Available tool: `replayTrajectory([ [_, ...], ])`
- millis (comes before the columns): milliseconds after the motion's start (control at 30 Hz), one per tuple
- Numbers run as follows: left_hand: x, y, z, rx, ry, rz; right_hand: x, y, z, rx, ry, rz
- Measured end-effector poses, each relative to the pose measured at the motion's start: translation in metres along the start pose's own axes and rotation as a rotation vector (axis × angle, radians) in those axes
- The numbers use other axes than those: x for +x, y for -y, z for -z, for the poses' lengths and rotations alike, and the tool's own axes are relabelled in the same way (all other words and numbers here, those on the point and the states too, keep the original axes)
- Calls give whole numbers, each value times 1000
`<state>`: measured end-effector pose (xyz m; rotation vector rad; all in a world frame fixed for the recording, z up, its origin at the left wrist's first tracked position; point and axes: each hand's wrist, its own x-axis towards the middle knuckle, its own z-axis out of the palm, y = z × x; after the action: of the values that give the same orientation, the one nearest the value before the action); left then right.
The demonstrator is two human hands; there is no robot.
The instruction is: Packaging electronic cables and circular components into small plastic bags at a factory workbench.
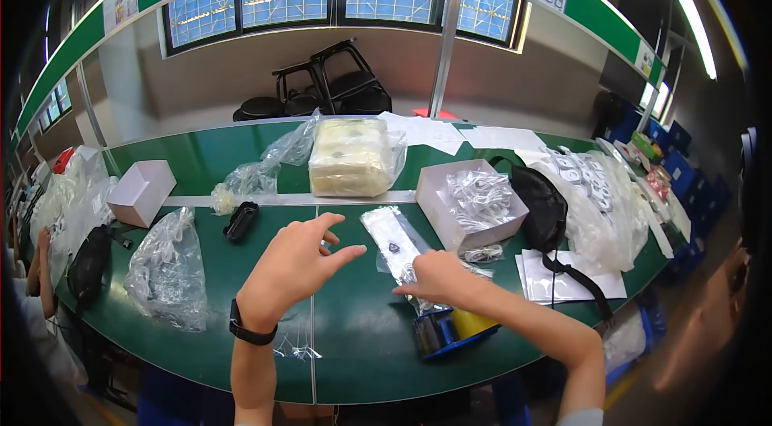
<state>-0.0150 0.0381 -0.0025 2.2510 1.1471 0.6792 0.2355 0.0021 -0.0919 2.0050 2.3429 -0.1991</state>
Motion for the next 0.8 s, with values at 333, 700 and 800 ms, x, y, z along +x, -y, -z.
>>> replayTrajectory([
  [333, 3, 2, 2, -26, -47, -27, 14, 3, 10, 164, -171, -67],
  [700, 18, -27, -34, -760, -264, -113, -6, 74, 70, 196, -858, 111],
  [800, 21, -24, -33, -871, -572, -255, -12, 80, 78, 275, -827, 155],
])
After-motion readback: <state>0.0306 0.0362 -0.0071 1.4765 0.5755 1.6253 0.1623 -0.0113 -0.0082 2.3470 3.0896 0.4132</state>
